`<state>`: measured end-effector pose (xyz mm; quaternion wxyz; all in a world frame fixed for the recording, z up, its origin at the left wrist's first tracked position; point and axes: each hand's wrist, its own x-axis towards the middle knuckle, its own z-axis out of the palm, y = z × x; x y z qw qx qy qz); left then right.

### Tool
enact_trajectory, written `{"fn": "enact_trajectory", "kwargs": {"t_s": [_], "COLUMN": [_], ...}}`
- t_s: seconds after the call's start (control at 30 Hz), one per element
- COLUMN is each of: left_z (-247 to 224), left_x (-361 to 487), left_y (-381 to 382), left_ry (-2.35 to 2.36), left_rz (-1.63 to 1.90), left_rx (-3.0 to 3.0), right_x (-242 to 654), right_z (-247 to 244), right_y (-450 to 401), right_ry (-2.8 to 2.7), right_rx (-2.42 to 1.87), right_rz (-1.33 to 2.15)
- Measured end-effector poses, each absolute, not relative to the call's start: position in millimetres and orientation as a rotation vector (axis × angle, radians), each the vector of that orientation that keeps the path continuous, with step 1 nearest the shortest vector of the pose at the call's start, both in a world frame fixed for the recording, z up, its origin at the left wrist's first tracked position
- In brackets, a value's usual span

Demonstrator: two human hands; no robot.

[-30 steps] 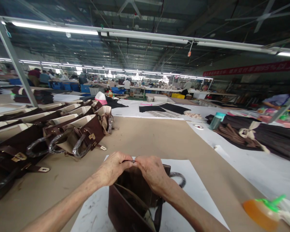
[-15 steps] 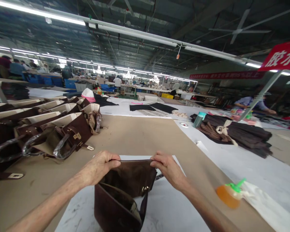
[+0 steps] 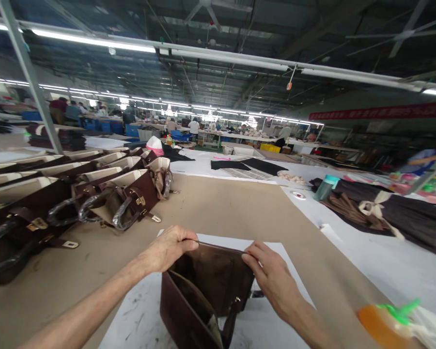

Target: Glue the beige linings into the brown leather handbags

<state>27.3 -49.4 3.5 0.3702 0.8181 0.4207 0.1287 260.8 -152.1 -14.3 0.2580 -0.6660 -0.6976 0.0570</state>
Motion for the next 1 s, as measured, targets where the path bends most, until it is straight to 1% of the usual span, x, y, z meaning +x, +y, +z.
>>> {"fn": "enact_trajectory", "kwargs": {"t_s": [0.1,0.17,0.27,0.47,0.67,0.8,1.0], "left_z": [2,1,2,10,6,3,2], "left_x": [28,27,22,11,17,22,24], "left_y": [-51,-50,-48,-55,-60,-57,-55], "left_ry": [1.070,1.035,1.020,1.317,1.237,1.294,1.248], "left_rz": [0.374,0.387,0.402,0.383,0.468,0.497,0.520], "left_rx": [2.064,2.039,2.001,1.975,2.050,2.101,2.058], "right_x": [236,215,192,192,200,201,190], "right_z": [-9,-4,3,12,10,11,21], "right_y": [-146,-135,-114,-100,-109,-108,-83], "right_ry": [-2.072,-2.232,-2.343,-2.351,-2.311,-2.300,-2.447], "right_rx": [-1.846,-1.823,-1.785,-1.844,-1.882,-1.862,-1.603], "right_rz": [-0.034,-0.061,0.015,0.058,0.094,0.128,0.286]}}
